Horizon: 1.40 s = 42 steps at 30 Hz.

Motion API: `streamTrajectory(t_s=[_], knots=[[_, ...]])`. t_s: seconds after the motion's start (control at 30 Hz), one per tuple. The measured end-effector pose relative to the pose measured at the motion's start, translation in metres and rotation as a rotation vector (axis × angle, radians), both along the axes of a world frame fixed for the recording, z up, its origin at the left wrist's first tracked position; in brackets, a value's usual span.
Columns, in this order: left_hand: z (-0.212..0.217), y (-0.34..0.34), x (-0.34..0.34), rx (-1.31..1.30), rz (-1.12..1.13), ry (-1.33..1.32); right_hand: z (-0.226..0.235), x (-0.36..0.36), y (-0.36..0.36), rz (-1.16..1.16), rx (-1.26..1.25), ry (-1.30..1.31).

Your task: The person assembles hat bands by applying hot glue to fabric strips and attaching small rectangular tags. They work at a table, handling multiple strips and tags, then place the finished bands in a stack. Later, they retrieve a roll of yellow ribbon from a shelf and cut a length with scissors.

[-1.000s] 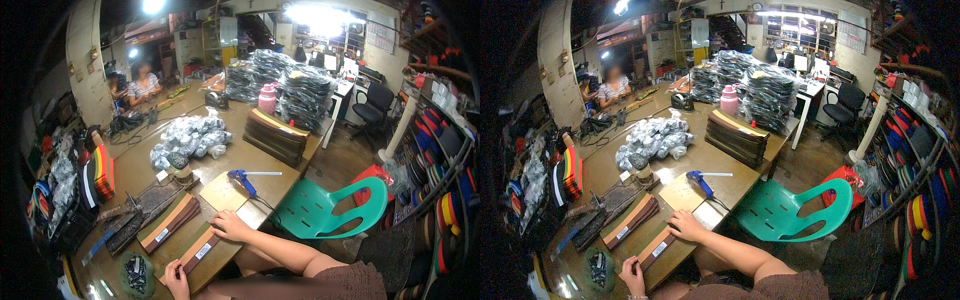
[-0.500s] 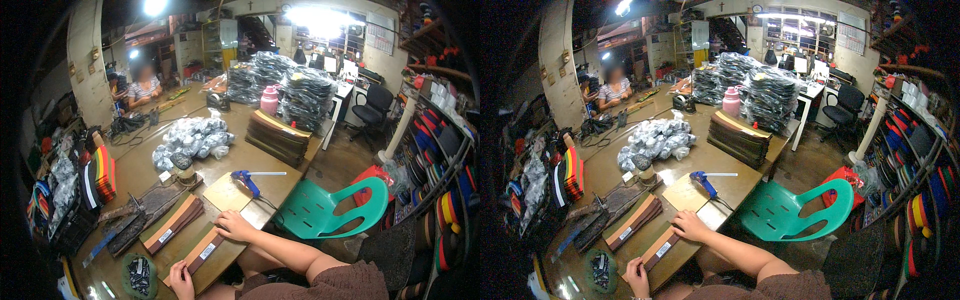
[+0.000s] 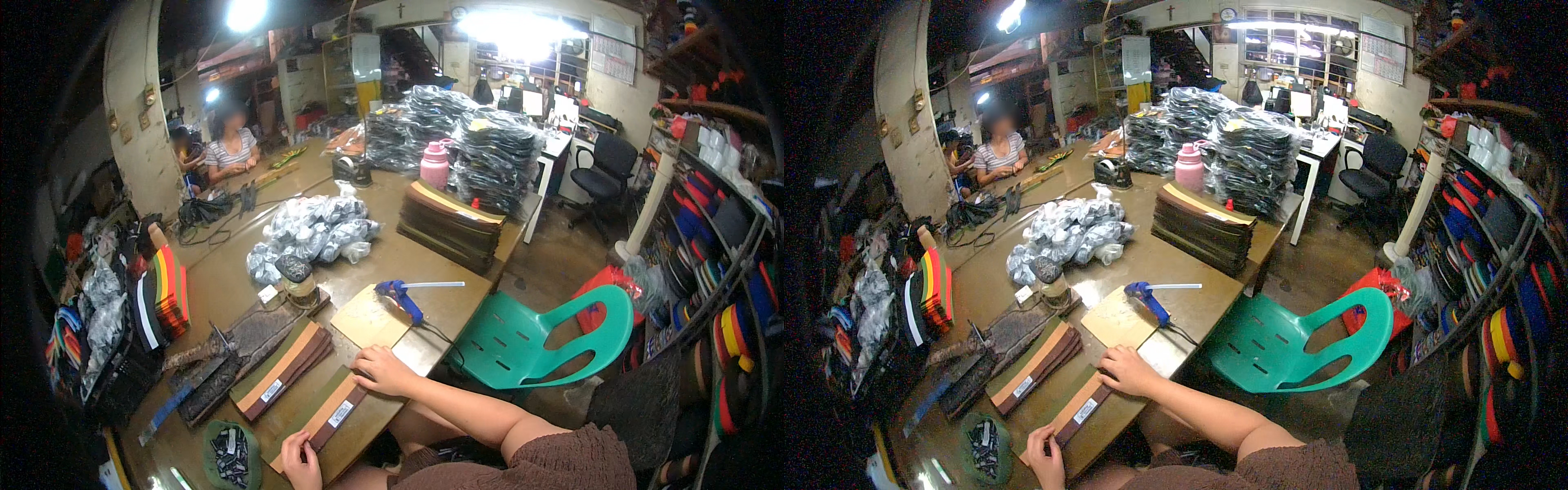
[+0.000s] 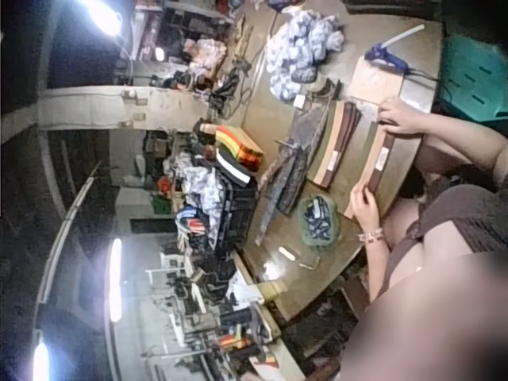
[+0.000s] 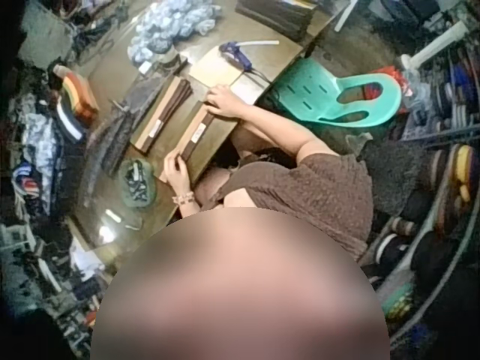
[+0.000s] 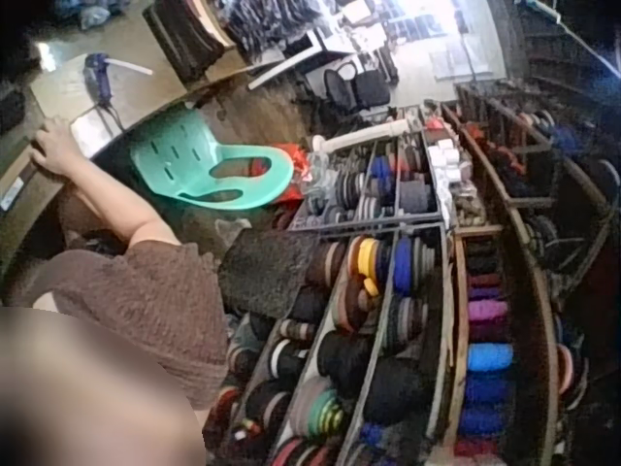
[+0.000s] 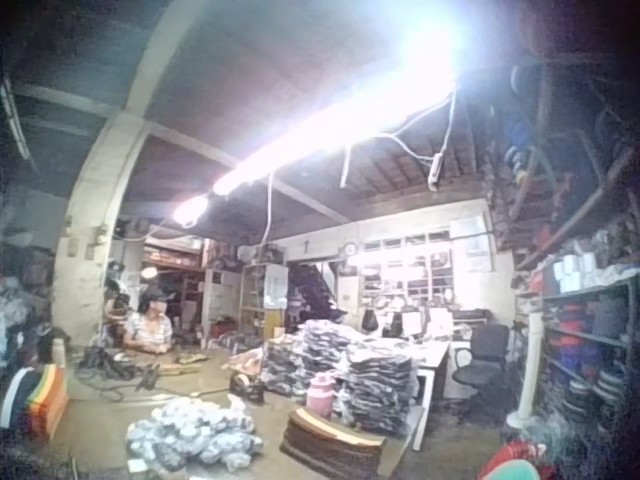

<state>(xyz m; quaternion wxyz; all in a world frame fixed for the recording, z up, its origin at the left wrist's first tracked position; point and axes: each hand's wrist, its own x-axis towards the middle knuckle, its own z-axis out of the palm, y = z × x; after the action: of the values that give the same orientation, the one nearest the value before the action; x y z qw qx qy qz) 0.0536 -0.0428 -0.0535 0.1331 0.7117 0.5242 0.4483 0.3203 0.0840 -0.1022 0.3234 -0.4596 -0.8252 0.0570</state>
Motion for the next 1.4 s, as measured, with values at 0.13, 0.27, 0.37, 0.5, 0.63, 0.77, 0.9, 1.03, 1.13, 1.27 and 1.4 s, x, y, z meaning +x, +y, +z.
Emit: streamTrajectory(t_s=[0.13, 0.27, 0.37, 0.5, 0.63, 0.77, 0.9, 1.03, 1.13, 1.27, 1.4], knots=[[0.002, -0.001, 0.003, 0.025, 0.011, -0.019, -0.001, 0.001, 0.000, -0.002, -0.014, 0.006], [0.002, -0.002, 0.005, 0.038, 0.023, -0.016, -0.002, 0.002, -0.001, 0.008, -0.015, 0.011], [0.000, -0.002, 0.004, 0.018, 0.023, -0.013, -0.003, 0.002, -0.002, 0.006, -0.010, 0.003], [-0.002, -0.002, 0.004, 0.007, 0.032, 0.011, -0.004, 0.002, -0.002, 0.009, -0.006, 0.034], [-0.001, -0.003, 0.005, -0.008, 0.045, 0.024, -0.005, 0.002, -0.002, 0.008, -0.008, 0.028], [0.001, -0.003, 0.005, -0.012, 0.041, 0.029, -0.004, 0.002, -0.003, 0.009, -0.019, 0.035], [0.000, -0.003, 0.004, -0.017, 0.039, 0.025, 0.008, 0.001, -0.003, 0.020, -0.038, 0.053], [-0.003, -0.003, 0.002, -0.015, 0.027, 0.029, 0.060, 0.007, 0.016, 0.130, -0.520, -0.296], [-0.005, -0.002, 0.000, -0.008, 0.021, 0.042, 0.142, 0.024, 0.044, 0.111, -0.465, -0.207], [-0.007, -0.001, -0.002, -0.010, 0.023, 0.036, 0.298, 0.073, 0.082, -0.088, 0.017, 0.459], [-0.008, -0.001, -0.003, -0.018, 0.024, 0.051, 0.413, 0.116, 0.090, -0.057, 0.071, 1.060]])
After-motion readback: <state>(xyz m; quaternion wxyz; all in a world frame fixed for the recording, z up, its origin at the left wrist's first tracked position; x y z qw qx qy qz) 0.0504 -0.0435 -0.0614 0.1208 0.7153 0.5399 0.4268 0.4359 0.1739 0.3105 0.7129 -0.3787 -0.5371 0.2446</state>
